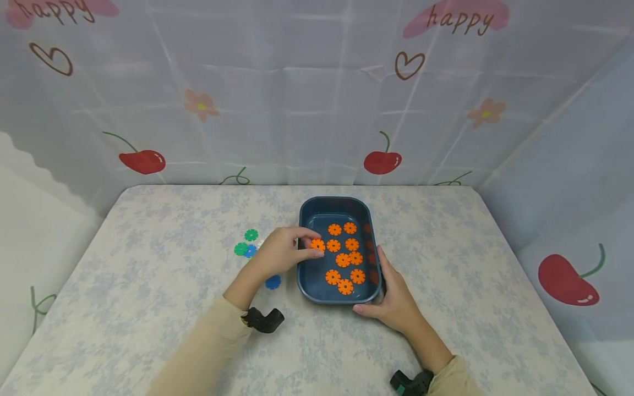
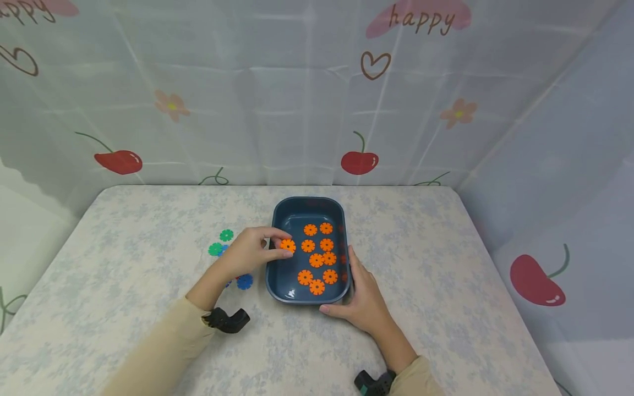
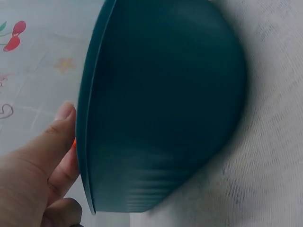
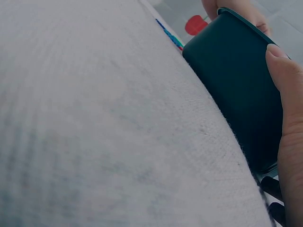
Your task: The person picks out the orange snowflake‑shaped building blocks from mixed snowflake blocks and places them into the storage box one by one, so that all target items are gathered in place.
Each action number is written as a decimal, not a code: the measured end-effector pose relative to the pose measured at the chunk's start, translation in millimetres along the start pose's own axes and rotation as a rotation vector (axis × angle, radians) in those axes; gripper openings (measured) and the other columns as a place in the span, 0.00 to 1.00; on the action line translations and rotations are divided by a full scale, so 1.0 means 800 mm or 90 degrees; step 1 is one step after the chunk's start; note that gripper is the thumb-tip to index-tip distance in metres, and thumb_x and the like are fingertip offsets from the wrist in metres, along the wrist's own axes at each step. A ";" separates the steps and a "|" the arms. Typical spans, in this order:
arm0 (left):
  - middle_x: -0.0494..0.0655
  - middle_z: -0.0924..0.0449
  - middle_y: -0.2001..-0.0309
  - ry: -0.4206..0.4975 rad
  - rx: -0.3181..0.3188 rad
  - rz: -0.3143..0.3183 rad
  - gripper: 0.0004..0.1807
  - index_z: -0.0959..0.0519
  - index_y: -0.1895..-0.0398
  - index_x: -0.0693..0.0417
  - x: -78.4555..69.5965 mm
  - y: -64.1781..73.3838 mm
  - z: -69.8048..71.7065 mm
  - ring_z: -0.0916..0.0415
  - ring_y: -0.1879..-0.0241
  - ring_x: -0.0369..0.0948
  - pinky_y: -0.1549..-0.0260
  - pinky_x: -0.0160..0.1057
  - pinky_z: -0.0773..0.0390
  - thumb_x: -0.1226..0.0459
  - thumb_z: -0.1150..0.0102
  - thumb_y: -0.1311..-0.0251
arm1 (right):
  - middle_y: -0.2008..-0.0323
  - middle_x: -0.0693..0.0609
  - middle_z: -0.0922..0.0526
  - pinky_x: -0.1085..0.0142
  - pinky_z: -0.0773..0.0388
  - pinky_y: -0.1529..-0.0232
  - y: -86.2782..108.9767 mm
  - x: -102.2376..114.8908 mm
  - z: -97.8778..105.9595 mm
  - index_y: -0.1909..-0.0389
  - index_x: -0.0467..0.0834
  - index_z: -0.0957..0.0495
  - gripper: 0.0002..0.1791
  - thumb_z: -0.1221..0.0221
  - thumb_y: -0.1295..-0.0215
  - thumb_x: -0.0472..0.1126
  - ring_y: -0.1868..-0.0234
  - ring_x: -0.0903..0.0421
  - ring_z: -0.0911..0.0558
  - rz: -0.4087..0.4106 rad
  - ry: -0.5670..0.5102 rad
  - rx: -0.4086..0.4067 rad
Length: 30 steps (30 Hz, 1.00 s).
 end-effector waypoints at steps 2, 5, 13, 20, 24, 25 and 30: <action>0.32 0.23 0.70 -0.030 -0.001 -0.012 0.21 0.15 0.50 0.43 -0.004 -0.002 -0.004 0.34 0.80 0.37 0.77 0.35 0.30 0.46 0.30 0.45 | 0.22 0.50 0.46 0.77 0.46 0.31 0.000 0.001 0.000 0.20 0.50 0.65 0.76 0.19 0.61 0.49 0.24 0.47 0.39 0.002 0.001 0.001; 0.33 0.25 0.74 -0.057 0.003 -0.034 0.22 0.15 0.50 0.46 -0.009 -0.006 -0.010 0.34 0.80 0.36 0.76 0.34 0.30 0.48 0.29 0.45 | 0.22 0.50 0.46 0.70 0.43 0.29 0.000 0.002 0.000 0.20 0.51 0.65 0.76 0.19 0.61 0.50 0.24 0.47 0.38 -0.003 0.011 0.000; 0.33 0.24 0.76 -0.210 0.031 -0.103 0.22 0.14 0.51 0.47 -0.024 -0.017 -0.022 0.31 0.77 0.32 0.75 0.32 0.30 0.47 0.29 0.46 | 0.22 0.48 0.45 0.62 0.40 0.27 0.001 0.004 0.003 0.20 0.48 0.64 0.76 0.19 0.61 0.51 0.25 0.46 0.38 -0.005 0.026 0.000; 0.34 0.25 0.80 -0.319 0.070 -0.179 0.18 0.12 0.58 0.47 -0.033 -0.028 -0.031 0.34 0.73 0.36 0.64 0.38 0.40 0.48 0.29 0.47 | 0.23 0.47 0.43 0.79 0.46 0.32 0.002 0.002 0.004 0.20 0.50 0.65 0.76 0.19 0.62 0.47 0.26 0.46 0.36 0.027 0.007 0.000; 0.32 0.27 0.82 -0.348 0.105 -0.153 0.17 0.11 0.61 0.43 -0.031 -0.035 -0.034 0.38 0.71 0.38 0.65 0.39 0.48 0.45 0.28 0.51 | 0.22 0.49 0.44 0.80 0.47 0.32 0.002 0.002 0.003 0.20 0.53 0.65 0.75 0.19 0.61 0.49 0.25 0.48 0.37 0.010 0.017 -0.001; 0.32 0.24 0.80 -0.355 0.109 -0.147 0.18 0.11 0.62 0.42 -0.031 -0.036 -0.035 0.38 0.70 0.39 0.65 0.39 0.48 0.44 0.27 0.52 | 0.22 0.49 0.44 0.79 0.47 0.32 0.002 0.001 0.003 0.20 0.53 0.66 0.75 0.19 0.60 0.49 0.25 0.48 0.37 0.011 0.017 -0.002; 0.34 0.15 0.68 -0.402 0.118 -0.121 0.16 0.11 0.65 0.39 -0.029 -0.042 -0.040 0.37 0.67 0.41 0.64 0.40 0.48 0.44 0.26 0.55 | 0.22 0.48 0.46 0.79 0.46 0.31 0.001 0.002 0.003 0.20 0.50 0.65 0.75 0.19 0.60 0.48 0.25 0.46 0.38 0.014 0.021 0.000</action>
Point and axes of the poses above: each hand's wrist, its own y-axis away from the middle knuckle, its own z-axis out of the back of the hand, x = y × z, the point moved 2 cm from there along -y, towards the middle knuckle
